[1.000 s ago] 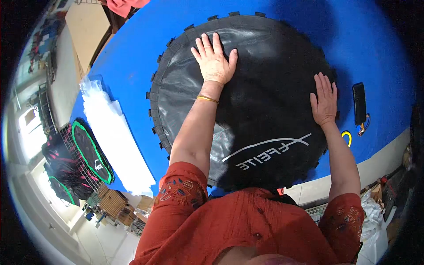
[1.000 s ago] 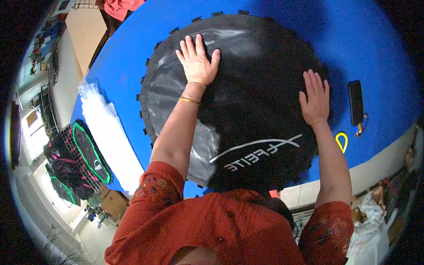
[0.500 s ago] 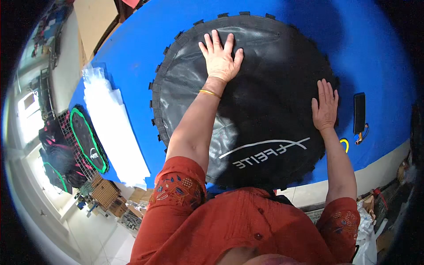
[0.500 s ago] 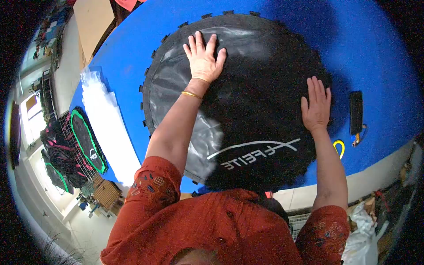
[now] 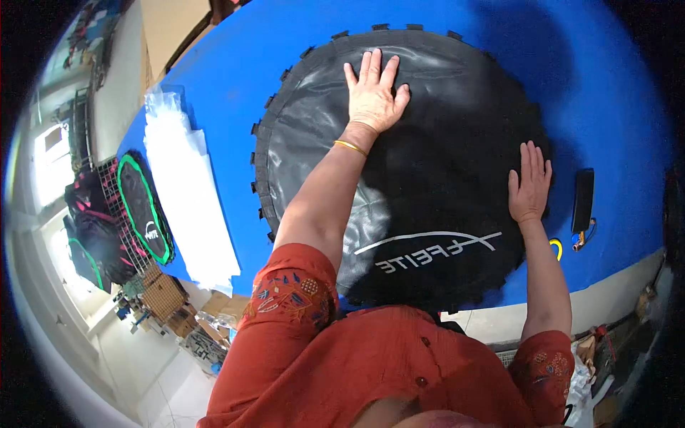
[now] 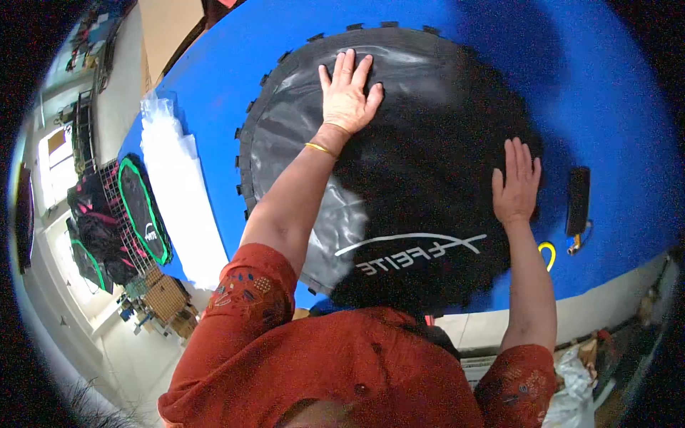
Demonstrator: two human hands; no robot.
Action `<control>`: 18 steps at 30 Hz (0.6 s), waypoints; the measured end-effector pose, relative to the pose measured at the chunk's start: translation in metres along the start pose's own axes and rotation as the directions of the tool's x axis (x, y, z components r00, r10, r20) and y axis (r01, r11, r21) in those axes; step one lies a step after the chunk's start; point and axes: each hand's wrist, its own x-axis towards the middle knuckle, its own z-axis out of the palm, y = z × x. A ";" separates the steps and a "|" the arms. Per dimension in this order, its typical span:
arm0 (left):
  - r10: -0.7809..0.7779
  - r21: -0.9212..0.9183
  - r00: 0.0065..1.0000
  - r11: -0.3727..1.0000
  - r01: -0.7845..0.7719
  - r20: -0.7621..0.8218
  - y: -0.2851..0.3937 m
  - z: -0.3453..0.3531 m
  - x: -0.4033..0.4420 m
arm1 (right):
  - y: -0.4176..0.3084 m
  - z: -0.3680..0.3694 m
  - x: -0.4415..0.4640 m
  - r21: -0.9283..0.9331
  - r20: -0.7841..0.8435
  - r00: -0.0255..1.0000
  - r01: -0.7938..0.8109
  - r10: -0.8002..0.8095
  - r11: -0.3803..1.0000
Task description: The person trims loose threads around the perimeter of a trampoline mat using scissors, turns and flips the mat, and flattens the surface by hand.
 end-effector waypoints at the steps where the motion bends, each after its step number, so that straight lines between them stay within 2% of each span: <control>1: -0.052 -0.015 0.998 0.999 0.052 -0.023 -0.001 0.002 -0.001 | -0.001 -0.001 0.000 -0.010 0.008 1.000 -0.007 0.007 1.000; 6: -0.206 0.032 0.977 0.978 0.208 -0.061 0.002 0.005 0.000 | 0.000 0.001 0.000 0.001 -0.018 1.000 0.002 -0.002 1.000; 18: -0.159 0.059 0.985 0.985 0.163 -0.072 -0.005 0.011 -0.002 | -0.001 0.003 -0.001 -0.036 -0.041 0.999 0.028 -0.030 0.999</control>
